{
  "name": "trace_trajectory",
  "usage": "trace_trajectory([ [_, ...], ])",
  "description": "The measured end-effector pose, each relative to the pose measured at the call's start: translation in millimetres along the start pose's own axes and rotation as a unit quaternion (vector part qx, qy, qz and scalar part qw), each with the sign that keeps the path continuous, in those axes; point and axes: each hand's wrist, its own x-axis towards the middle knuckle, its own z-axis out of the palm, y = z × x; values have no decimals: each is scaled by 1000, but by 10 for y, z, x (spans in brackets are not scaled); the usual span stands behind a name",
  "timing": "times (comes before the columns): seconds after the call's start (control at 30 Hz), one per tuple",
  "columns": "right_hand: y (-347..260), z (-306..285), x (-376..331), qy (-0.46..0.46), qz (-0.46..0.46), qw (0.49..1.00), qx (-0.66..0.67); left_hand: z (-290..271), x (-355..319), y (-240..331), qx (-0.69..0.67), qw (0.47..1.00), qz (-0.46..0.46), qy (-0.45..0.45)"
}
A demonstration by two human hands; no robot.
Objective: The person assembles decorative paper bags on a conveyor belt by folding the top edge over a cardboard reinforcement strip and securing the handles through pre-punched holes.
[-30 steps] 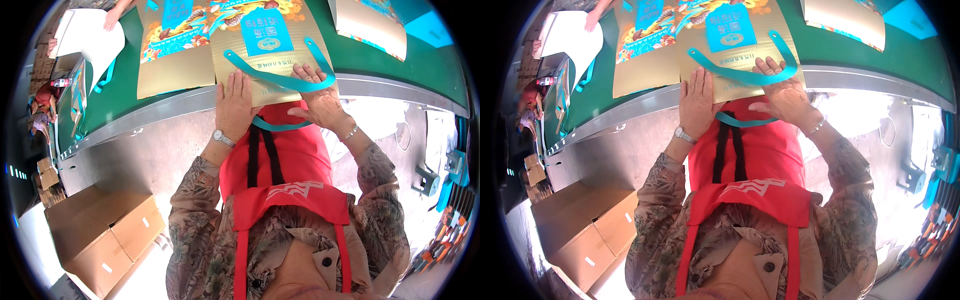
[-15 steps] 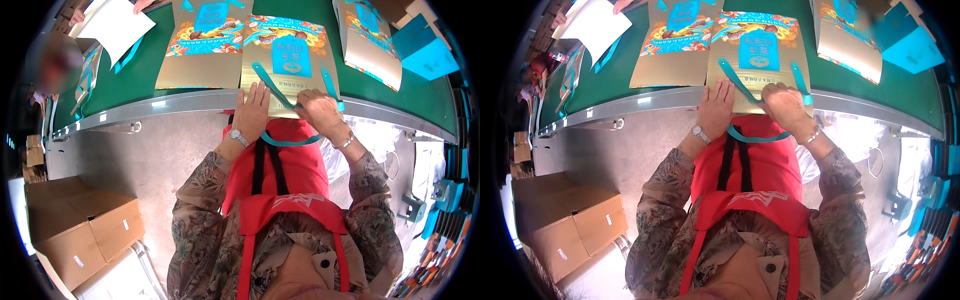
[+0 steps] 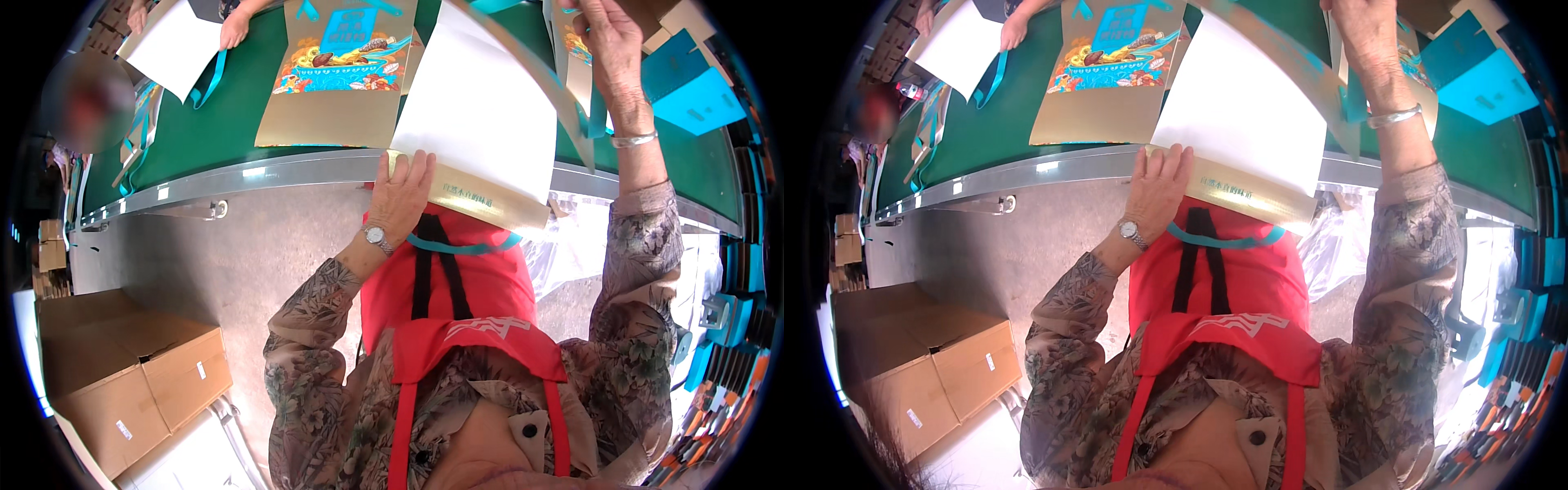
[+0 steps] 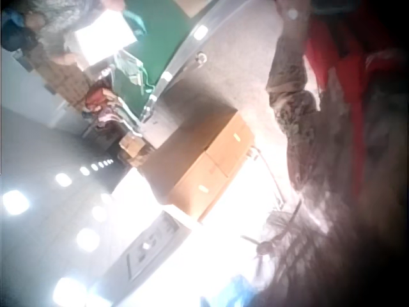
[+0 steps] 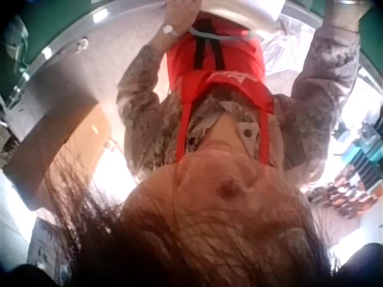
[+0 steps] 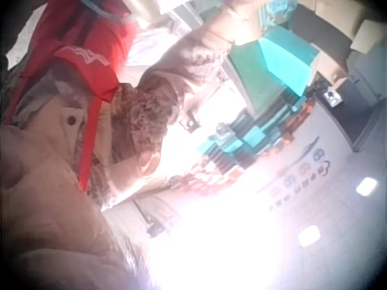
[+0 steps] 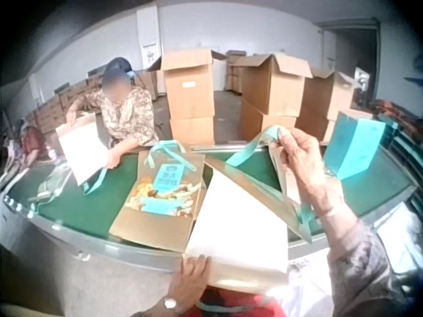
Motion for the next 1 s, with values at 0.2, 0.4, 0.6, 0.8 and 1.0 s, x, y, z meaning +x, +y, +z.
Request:
trace_trajectory([
  [0.2,-410,-229,-42,149,-141,978,44,-308,296,-469,74,996,37,-19],
  [0.4,-319,-646,-592,296,-113,944,95,-994,1323,-1486,419,901,78,79],
  [0.6,346,-794,-1928,318,105,914,229,-2026,2766,-1854,356,932,46,52],
  [0.8,858,7,-2955,110,410,824,374,-1961,3996,-1491,353,936,7,11],
  [1.0,943,521,-3062,-201,348,879,256,-1629,3983,-1621,387,915,4,110],
])
